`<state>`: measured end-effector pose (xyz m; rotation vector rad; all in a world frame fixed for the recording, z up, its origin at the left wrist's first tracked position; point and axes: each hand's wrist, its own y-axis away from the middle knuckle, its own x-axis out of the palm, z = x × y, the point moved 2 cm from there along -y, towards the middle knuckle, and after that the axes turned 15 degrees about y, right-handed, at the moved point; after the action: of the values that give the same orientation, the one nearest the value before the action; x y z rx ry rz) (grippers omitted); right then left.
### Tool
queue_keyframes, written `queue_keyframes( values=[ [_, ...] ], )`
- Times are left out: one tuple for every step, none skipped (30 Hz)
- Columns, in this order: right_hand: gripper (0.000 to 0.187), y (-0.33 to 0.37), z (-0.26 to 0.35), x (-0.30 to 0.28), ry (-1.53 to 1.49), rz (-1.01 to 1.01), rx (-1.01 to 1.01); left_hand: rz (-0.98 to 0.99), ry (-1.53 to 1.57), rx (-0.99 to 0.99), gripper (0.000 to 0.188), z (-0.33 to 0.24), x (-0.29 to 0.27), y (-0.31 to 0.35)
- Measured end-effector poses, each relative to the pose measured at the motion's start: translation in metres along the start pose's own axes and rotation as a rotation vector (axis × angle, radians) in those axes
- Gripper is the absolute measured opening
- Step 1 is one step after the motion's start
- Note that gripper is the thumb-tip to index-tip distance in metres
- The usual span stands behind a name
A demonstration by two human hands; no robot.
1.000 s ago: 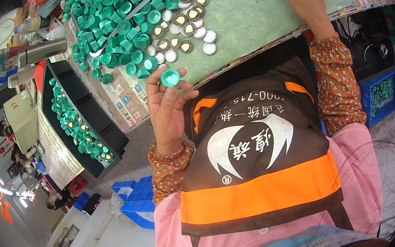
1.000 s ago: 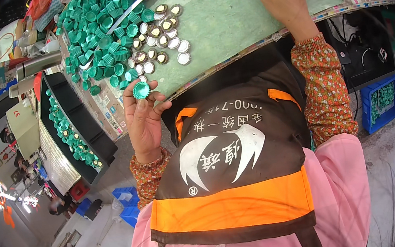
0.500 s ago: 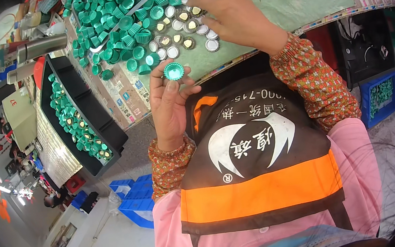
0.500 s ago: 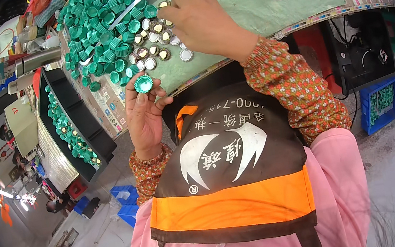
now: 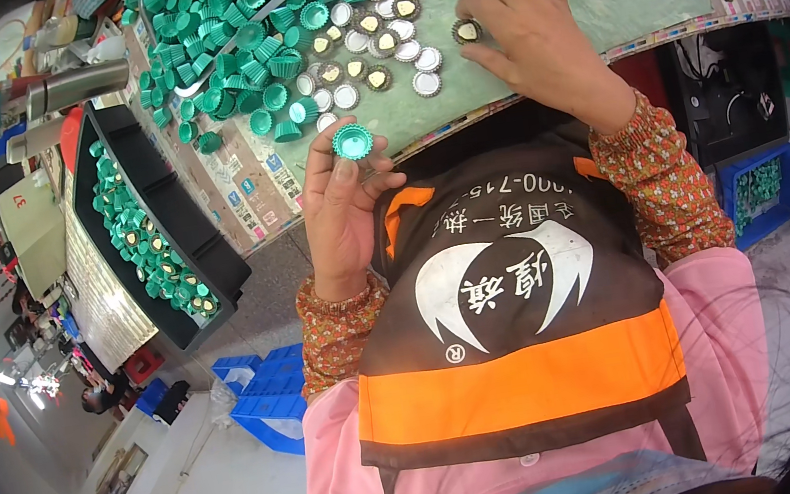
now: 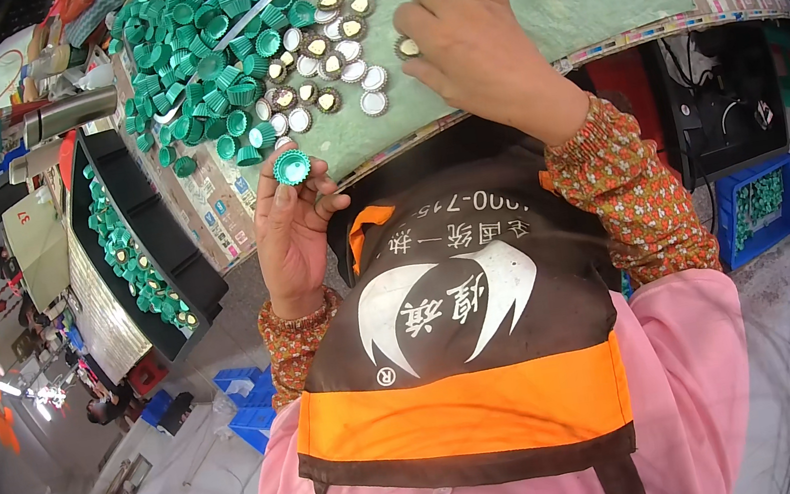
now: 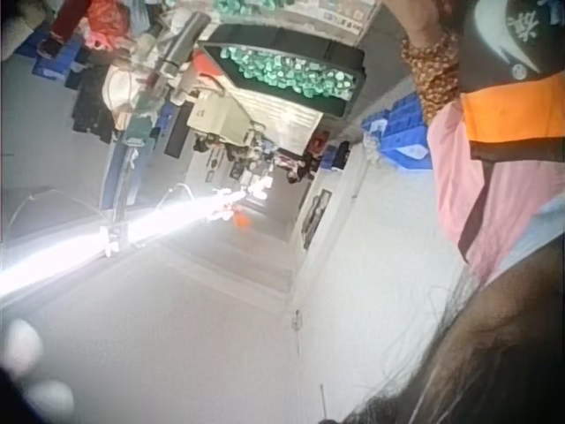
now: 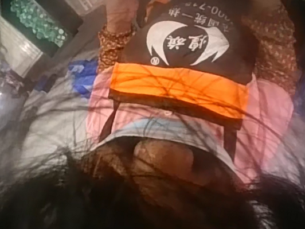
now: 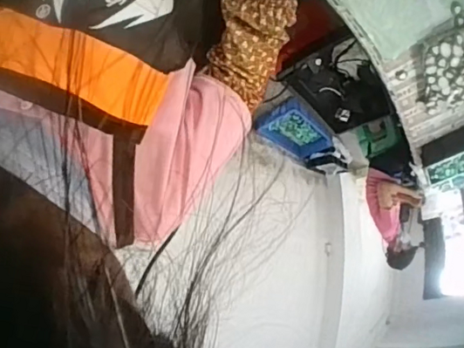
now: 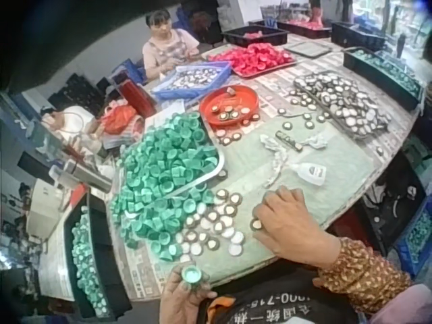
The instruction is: The person repeatedly picks up green cupcake wrappers and silver metal discs, applies glue to the wrappers, and presses the discs onto them. The person handles the items one at a time, placing the finished assemblies on the table.
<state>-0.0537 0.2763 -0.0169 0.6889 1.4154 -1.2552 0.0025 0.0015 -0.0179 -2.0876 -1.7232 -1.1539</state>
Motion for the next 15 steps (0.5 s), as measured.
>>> queue_keyframes(
  values=[
    [0.033,0.005,-0.002,0.001,-0.014,0.023,0.016,0.006,0.014,-0.014,0.048,0.001,0.002,-0.001],
    [0.033,0.010,-0.003,0.003,-0.028,0.047,0.033,0.007,0.025,-0.034,0.049,0.003,0.003,-0.002],
    [0.034,0.014,-0.003,0.005,-0.048,0.067,0.048,0.005,0.031,-0.050,0.050,0.004,0.005,-0.003],
    [0.033,0.015,-0.003,0.005,-0.063,0.054,0.049,0.004,0.038,-0.067,0.051,0.006,0.007,-0.003],
    [0.032,0.017,-0.004,0.004,-0.079,0.041,0.049,0.006,0.037,-0.075,0.052,0.007,0.008,-0.003],
    [0.032,0.018,-0.004,0.004,-0.093,0.027,0.051,0.011,0.037,-0.083,0.053,0.007,0.010,-0.005],
    [0.031,0.018,-0.004,0.005,-0.092,0.026,0.053,0.015,0.037,-0.091,0.054,0.007,0.012,-0.005],
    [0.030,0.018,-0.002,0.007,-0.092,0.025,0.055,0.011,0.036,-0.096,0.054,0.007,0.013,-0.005],
    [0.030,0.018,-0.001,0.009,-0.091,0.025,0.057,0.008,0.035,-0.102,0.055,0.007,0.014,-0.006],
    [0.029,0.017,-0.001,0.011,-0.093,0.007,0.054,0.005,0.035,-0.108,0.056,0.007,0.015,-0.006],
    [0.029,0.017,-0.001,0.014,-0.095,-0.011,0.049,0.007,0.044,-0.117,0.057,0.007,0.016,-0.006],
    [0.028,0.016,0.000,0.016,-0.103,-0.027,0.041,0.004,0.051,-0.123,0.058,0.008,0.015,-0.006],
    [0.028,0.016,0.001,0.015,-0.125,-0.026,0.043,0.000,0.059,-0.128,0.059,0.008,0.015,-0.005],
    [0.028,0.016,0.002,0.013,-0.147,-0.024,0.043,-0.003,0.078,-0.142,0.060,0.008,0.016,-0.004],
    [0.028,0.015,0.004,0.009,-0.168,-0.022,0.043,-0.005,0.098,-0.155,0.060,0.008,0.017,-0.004]
  ],
)
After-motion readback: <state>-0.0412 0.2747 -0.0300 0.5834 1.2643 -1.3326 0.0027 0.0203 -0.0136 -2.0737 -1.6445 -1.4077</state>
